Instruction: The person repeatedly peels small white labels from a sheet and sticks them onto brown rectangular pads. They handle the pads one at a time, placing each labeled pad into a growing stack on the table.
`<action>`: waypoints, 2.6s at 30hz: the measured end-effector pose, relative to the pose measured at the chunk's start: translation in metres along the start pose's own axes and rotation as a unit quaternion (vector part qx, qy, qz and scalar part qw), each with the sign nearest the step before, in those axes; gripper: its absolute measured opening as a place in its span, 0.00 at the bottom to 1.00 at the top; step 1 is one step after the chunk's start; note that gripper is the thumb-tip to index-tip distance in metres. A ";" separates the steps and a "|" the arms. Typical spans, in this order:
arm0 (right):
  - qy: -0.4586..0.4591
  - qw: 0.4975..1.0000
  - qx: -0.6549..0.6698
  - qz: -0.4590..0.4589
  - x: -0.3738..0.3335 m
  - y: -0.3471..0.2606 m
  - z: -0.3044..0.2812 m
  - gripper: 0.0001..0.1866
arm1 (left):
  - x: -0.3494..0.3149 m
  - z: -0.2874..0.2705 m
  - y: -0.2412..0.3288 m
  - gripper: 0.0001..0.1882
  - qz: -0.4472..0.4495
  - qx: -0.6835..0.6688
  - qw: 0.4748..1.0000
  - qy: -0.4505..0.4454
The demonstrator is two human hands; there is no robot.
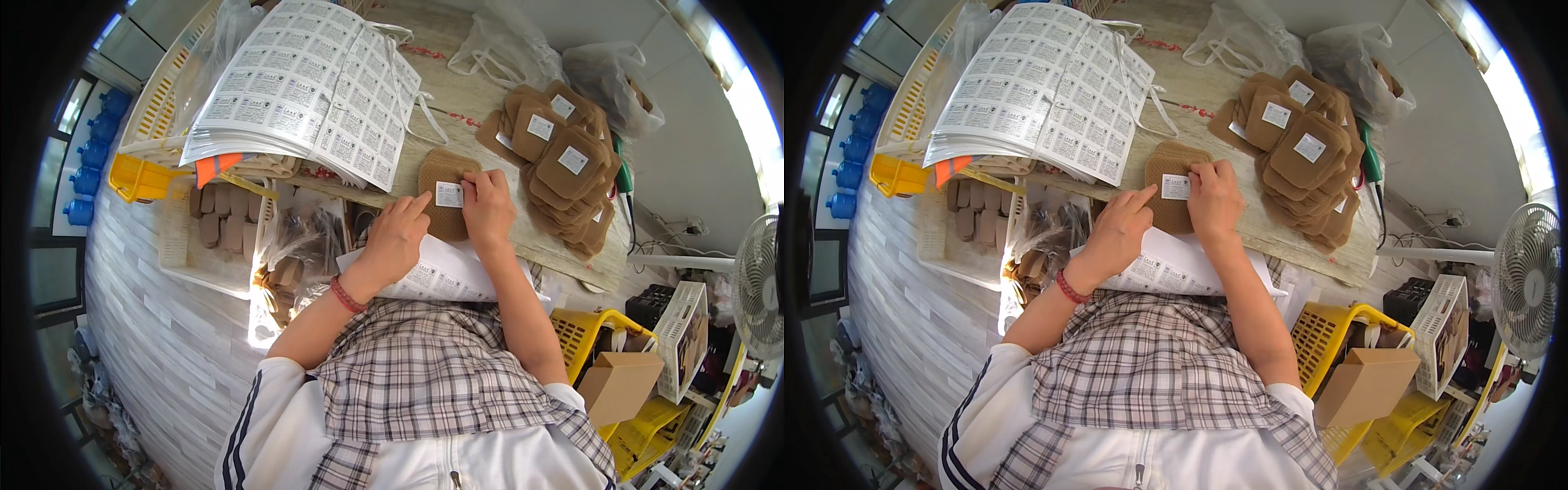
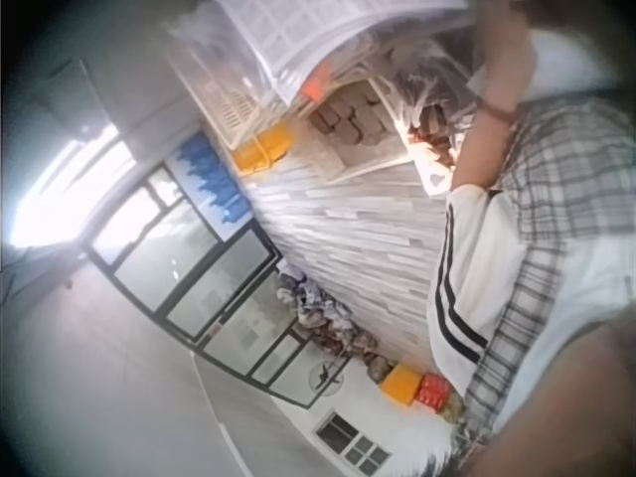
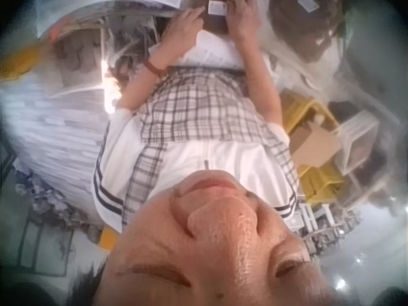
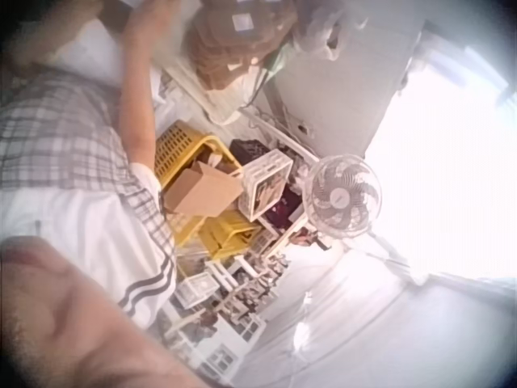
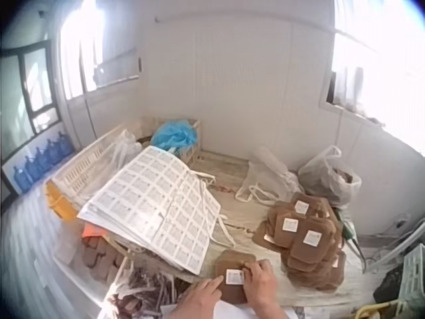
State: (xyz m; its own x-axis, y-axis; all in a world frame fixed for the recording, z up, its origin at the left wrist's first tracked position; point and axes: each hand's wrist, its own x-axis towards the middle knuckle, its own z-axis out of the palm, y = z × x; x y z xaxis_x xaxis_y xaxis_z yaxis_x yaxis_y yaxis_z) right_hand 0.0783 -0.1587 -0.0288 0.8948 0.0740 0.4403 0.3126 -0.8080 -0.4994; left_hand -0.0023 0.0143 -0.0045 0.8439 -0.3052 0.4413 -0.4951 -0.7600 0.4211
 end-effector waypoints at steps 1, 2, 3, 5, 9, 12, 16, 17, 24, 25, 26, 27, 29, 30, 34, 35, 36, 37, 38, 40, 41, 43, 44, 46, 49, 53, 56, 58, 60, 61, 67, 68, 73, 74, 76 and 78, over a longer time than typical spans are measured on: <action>0.001 1.000 0.006 0.001 0.000 0.001 0.001 0.04 | -0.001 0.001 -0.001 0.03 -0.004 -0.010 1.000 -0.002; 0.002 1.000 0.013 0.003 0.001 0.001 0.001 0.04 | -0.001 0.001 -0.001 0.03 -0.009 -0.021 1.000 -0.004; 0.007 1.000 0.023 0.007 0.001 0.001 0.000 0.04 | -0.002 -0.002 0.001 0.03 -0.014 -0.030 0.999 -0.021; 0.017 0.999 0.045 0.015 0.001 -0.001 -0.002 0.05 | -0.003 -0.008 0.006 0.03 -0.023 -0.048 0.997 -0.055; -0.010 0.997 0.083 0.003 0.004 0.005 -0.001 0.05 | -0.001 -0.012 0.008 0.03 -0.004 -0.062 0.997 -0.033; -0.043 0.993 0.106 0.020 0.009 0.003 -0.008 0.05 | -0.006 -0.009 0.005 0.03 -0.046 -0.087 0.993 -0.065; -0.069 0.989 0.122 0.047 0.014 0.008 -0.011 0.05 | -0.015 -0.015 0.009 0.03 -0.111 -0.134 0.978 -0.113; -0.077 0.988 0.126 0.050 0.014 0.010 -0.012 0.05 | -0.016 -0.016 0.011 0.02 -0.131 -0.149 0.973 -0.122; -0.077 0.981 0.168 0.055 0.014 0.002 -0.026 0.06 | -0.013 -0.009 0.008 0.04 -0.155 -0.170 0.972 -0.052; -0.082 0.981 0.168 0.051 0.013 0.000 -0.028 0.06 | -0.010 -0.008 0.008 0.04 -0.159 -0.184 0.969 -0.052; -0.088 0.981 0.167 0.047 0.012 -0.002 -0.030 0.06 | -0.009 -0.007 0.008 0.04 -0.163 -0.198 0.965 -0.051; -0.092 0.980 0.170 0.048 0.010 -0.004 -0.032 0.06 | -0.008 -0.007 0.008 0.04 -0.164 -0.187 0.967 -0.058; -0.102 0.978 0.177 0.050 0.007 -0.008 -0.035 0.05 | -0.008 -0.008 0.008 0.03 -0.166 -0.164 0.970 -0.072; -0.092 0.978 0.184 0.043 0.006 -0.008 -0.035 0.05 | -0.008 -0.008 0.009 0.03 -0.163 -0.166 0.970 -0.065; -0.070 0.974 0.212 0.038 0.004 -0.005 -0.036 0.05 | -0.019 -0.005 0.005 0.04 -0.170 -0.185 0.966 -0.052; -0.069 0.972 0.219 0.044 0.005 -0.004 -0.037 0.05 | -0.021 -0.005 0.004 0.04 -0.177 -0.193 0.964 -0.052; -0.074 0.971 0.221 0.048 0.005 -0.004 -0.038 0.05 | -0.022 -0.006 0.004 0.04 -0.176 -0.195 0.963 -0.053; -0.080 0.970 0.222 0.053 0.005 -0.004 -0.039 0.05 | -0.023 -0.008 0.004 0.04 -0.175 -0.197 0.963 -0.054; -0.086 0.969 0.224 0.057 0.006 -0.003 -0.039 0.05 | -0.024 -0.009 0.004 0.04 -0.173 -0.199 0.963 -0.055; -0.082 0.969 0.226 0.060 0.006 0.000 -0.040 0.06 | -0.028 -0.009 0.002 0.04 -0.174 -0.199 0.962 -0.071; -0.079 0.969 0.227 0.061 0.006 0.002 -0.041 0.06 | -0.031 -0.010 0.001 0.05 -0.174 -0.199 0.961 -0.079; -0.072 0.966 0.237 0.074 0.008 0.003 -0.044 0.06 | -0.036 -0.011 0.000 0.05 -0.170 -0.195 0.961 -0.095; -0.068 0.965 0.242 0.080 0.008 0.004 -0.046 0.05 | -0.038 -0.012 0.000 0.05 -0.168 -0.194 0.961 -0.103; -0.031 0.954 0.286 0.084 0.015 0.017 -0.050 0.05 | -0.043 -0.017 0.004 0.04 -0.192 -0.164 0.960 -0.123; -0.013 0.939 0.325 0.108 0.031 0.032 -0.072 0.04 | -0.041 -0.024 0.009 0.04 -0.176 -0.155 0.970 -0.066; -0.052 0.924 0.362 0.113 0.036 0.029 -0.094 0.04 | -0.012 -0.042 0.022 0.03 -0.153 -0.237 0.957 -0.074; -0.097 0.918 0.375 0.080 0.030 0.017 -0.097 0.04 | 0.003 -0.034 0.023 0.03 -0.097 -0.208 0.973 -0.041; -0.123 0.921 0.363 0.062 0.024 0.010 -0.098 0.04 | 0.005 -0.032 0.024 0.03 -0.080 -0.208 0.974 -0.044; -0.139 0.930 0.335 0.052 0.021 0.001 -0.104 0.05 | 0.005 -0.031 0.024 0.03 -0.063 -0.204 0.975 -0.054; -0.147 0.934 0.321 0.046 0.021 -0.002 -0.107 0.05 | 0.005 -0.030 0.022 0.03 -0.056 -0.200 0.976 -0.061; -0.185 0.954 0.238 -0.005 0.024 -0.005 -0.117 0.06 | -0.004 -0.031 0.021 0.02 -0.020 -0.189 0.976 -0.107; -0.191 0.952 0.240 -0.003 0.024 -0.005 -0.117 0.06 | -0.006 -0.031 0.021 0.02 -0.021 -0.188 0.976 -0.111; -0.195 0.948 0.252 0.004 0.023 0.001 -0.117 0.07 | -0.007 -0.030 0.021 0.02 -0.025 -0.211 0.973 -0.085; -0.192 0.947 0.256 0.011 0.024 0.004 -0.117 0.07 | -0.008 -0.029 0.020 0.02 -0.025 -0.216 0.973 -0.080; -0.187 0.946 0.265 0.025 0.025 0.011 -0.118 0.07 | -0.010 -0.030 0.018 0.03 -0.026 -0.215 0.973 -0.081; -0.190 0.943 0.270 0.038 0.025 0.016 -0.117 0.07 | -0.010 -0.030 0.019 0.03 -0.030 -0.219 0.973 -0.071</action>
State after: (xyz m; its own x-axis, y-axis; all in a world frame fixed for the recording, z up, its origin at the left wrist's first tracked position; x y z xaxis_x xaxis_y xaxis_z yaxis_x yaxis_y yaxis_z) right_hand 0.0678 -0.2382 0.0618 0.9389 0.3147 0.1390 0.2670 -0.4118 -0.8713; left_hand -0.0266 0.0202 0.0230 0.8782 -0.3680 0.3056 -0.4592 -0.4700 0.7538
